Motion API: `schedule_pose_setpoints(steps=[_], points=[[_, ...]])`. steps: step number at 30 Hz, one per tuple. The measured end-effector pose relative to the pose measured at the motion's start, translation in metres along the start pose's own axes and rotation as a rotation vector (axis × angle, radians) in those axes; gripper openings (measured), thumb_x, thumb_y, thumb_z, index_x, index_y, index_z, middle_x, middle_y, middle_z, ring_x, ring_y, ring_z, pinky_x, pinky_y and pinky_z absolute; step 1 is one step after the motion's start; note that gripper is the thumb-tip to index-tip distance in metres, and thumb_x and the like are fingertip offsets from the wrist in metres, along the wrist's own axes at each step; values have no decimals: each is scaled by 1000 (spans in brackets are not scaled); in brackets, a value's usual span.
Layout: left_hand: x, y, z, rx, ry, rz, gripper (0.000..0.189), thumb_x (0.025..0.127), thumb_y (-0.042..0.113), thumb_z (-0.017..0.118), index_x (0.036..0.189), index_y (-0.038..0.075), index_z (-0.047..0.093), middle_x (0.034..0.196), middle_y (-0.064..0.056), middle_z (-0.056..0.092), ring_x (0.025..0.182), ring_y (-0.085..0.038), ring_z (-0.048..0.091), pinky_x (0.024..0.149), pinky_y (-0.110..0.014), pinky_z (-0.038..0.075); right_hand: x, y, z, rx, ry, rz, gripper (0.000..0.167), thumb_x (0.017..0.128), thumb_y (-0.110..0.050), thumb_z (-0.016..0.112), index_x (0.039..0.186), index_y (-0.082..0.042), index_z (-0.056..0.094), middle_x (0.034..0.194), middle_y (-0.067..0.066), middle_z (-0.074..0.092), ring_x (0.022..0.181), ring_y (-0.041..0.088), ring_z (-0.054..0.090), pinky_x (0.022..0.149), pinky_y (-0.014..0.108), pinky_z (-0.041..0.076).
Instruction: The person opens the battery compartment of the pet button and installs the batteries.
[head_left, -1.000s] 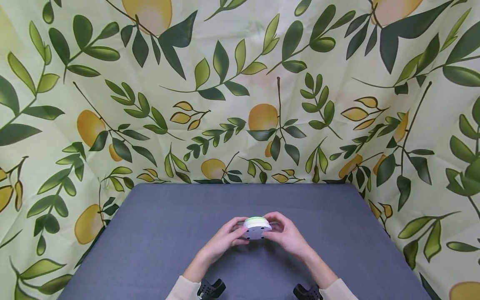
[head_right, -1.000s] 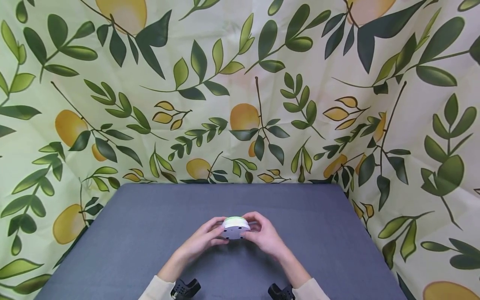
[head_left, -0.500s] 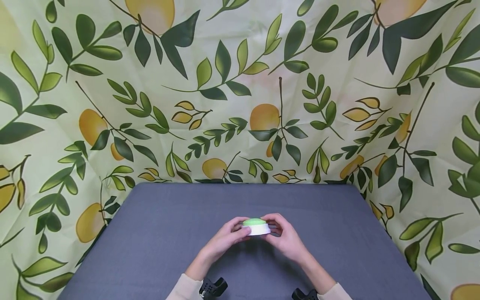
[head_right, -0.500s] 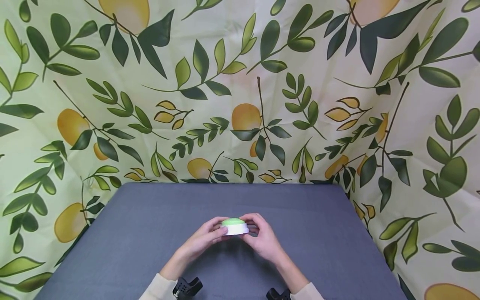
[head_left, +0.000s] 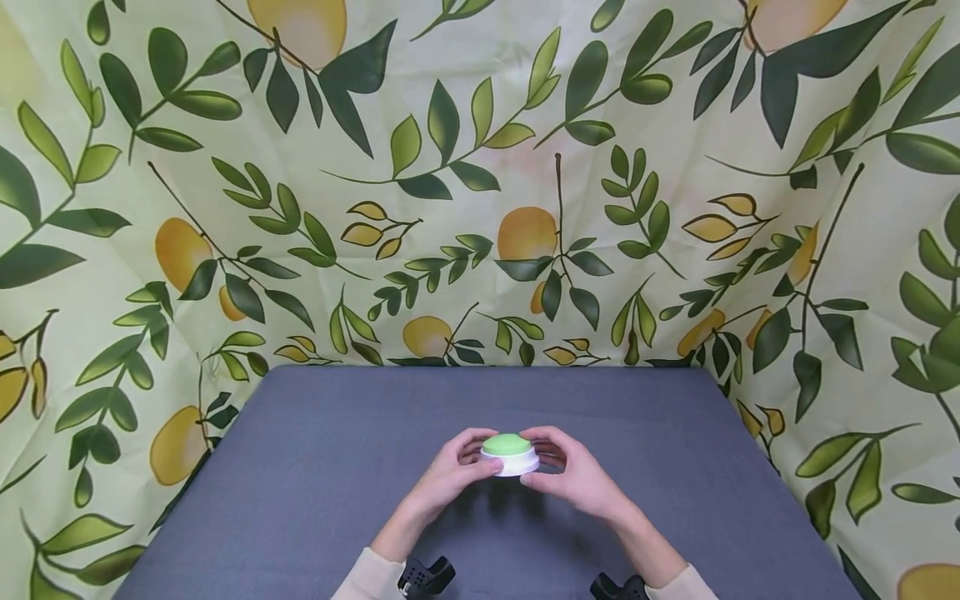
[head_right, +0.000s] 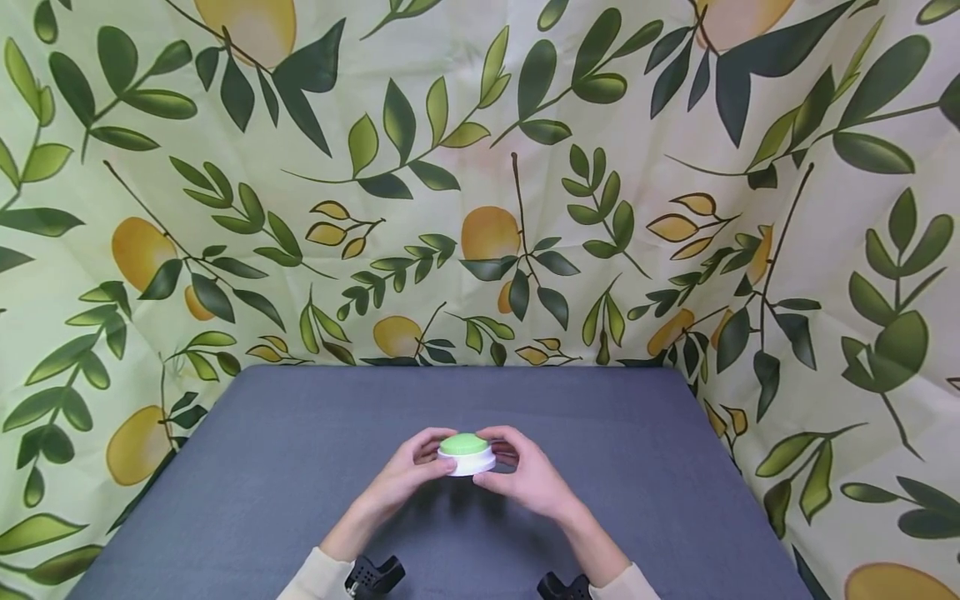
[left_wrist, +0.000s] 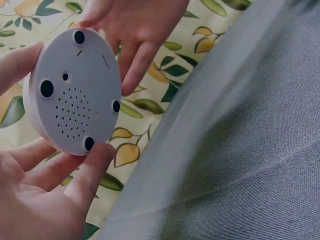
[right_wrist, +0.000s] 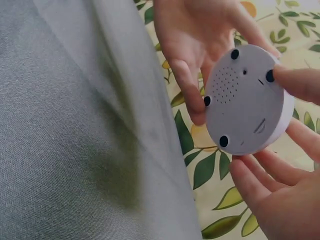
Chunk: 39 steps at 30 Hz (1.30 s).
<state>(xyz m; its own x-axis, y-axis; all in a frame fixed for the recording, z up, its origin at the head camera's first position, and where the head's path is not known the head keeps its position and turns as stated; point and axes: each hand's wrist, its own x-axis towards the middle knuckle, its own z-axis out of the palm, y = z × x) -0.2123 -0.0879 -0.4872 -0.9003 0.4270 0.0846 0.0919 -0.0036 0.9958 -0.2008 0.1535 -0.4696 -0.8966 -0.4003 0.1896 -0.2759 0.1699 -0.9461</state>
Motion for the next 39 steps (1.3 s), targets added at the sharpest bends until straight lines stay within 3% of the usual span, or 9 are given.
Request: schedule_pose_setpoints(steps=[6,13,17,23,39], points=[[1,3,3,68,8,46,54,90,13,77,137,-1,55,129,-16,63,115,-22,61,98,-26,47,1,-3,-3,142,-17,70,58,91,-11,75,138,9,50,135,24,56,123,34,58,98,24,48],[2,3,4,102,6,103,59,89,11,79,140,0,53,134,-17,59,119,-23,59,101,-26,46,2,2,-3,144,-44,112,69,89,-14,77,144,10,43,139,26,52,124,35,57,94,24,49],[1,5,2,159,-1,102,62,86,14,82,140,4,54,135,-13,59,122,-23,59,103,-27,45,4,4,-3,110,-63,99,68,87,-13,79,143,8,46,139,25,53,124,35,57,98,29,49],[5,4,-2,246,12,108,64,83,15,85,140,6,55,137,-9,59,124,-25,59,106,-37,44,10,7,-4,0,-65,45,66,86,-14,82,141,4,50,139,22,52,126,36,56,104,39,45],[27,-11,-8,336,26,96,69,79,18,89,138,4,56,136,-10,60,127,-29,58,106,-42,45,28,33,-1,-125,18,46,70,81,-15,86,140,2,52,138,19,55,126,36,56,104,49,44]])
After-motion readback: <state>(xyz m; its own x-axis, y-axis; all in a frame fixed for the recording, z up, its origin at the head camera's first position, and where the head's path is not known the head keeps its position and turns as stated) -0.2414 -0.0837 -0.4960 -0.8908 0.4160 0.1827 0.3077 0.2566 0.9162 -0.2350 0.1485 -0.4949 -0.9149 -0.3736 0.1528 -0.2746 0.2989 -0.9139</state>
